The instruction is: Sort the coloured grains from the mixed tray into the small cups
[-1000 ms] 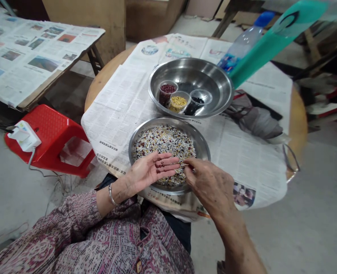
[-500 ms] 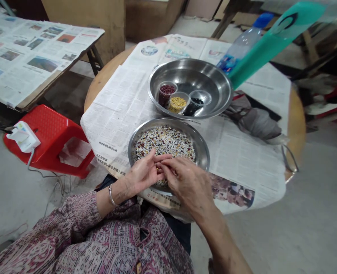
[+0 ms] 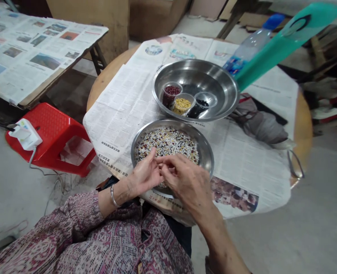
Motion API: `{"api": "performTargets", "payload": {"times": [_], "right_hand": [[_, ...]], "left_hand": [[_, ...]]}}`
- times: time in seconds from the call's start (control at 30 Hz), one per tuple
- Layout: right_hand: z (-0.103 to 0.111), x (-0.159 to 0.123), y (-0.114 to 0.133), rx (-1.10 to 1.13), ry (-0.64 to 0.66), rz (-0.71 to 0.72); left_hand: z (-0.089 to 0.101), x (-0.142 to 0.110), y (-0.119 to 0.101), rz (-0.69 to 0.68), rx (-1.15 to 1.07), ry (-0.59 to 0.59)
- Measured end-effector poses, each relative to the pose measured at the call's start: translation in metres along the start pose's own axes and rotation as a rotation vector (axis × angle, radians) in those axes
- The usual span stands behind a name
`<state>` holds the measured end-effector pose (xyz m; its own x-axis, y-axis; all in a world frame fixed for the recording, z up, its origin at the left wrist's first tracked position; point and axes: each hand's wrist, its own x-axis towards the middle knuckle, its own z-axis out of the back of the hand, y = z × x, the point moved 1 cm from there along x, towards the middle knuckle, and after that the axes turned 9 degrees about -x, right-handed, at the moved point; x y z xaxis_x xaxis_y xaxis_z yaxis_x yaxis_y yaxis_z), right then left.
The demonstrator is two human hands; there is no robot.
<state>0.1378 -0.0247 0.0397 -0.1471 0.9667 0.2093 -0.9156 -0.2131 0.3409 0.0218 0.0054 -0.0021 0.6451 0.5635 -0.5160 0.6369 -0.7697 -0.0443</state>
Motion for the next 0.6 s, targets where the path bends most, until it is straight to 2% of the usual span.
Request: {"api": "performTargets", "payload": {"times": [0.17,0.3,0.37,0.6], "right_hand": [[0.002,-0.013,-0.012,0.398,0.062,-0.194],[-0.005,-0.016,-0.011,0.608,0.043,-0.248],[-0.008,-0.014,-0.01,0.591,0.022,-0.215],[-0.018,-0.011,-0.006,0.161,-0.043,0.068]], "left_hand": [[-0.002,-0.004,-0.001,-0.007,-0.045,-0.026],[-0.005,-0.006,-0.002,-0.02,-0.06,-0.007],[-0.006,-0.007,-0.003,-0.029,-0.062,-0.025],[-0.013,-0.009,-0.003,-0.09,0.007,-0.022]]}}
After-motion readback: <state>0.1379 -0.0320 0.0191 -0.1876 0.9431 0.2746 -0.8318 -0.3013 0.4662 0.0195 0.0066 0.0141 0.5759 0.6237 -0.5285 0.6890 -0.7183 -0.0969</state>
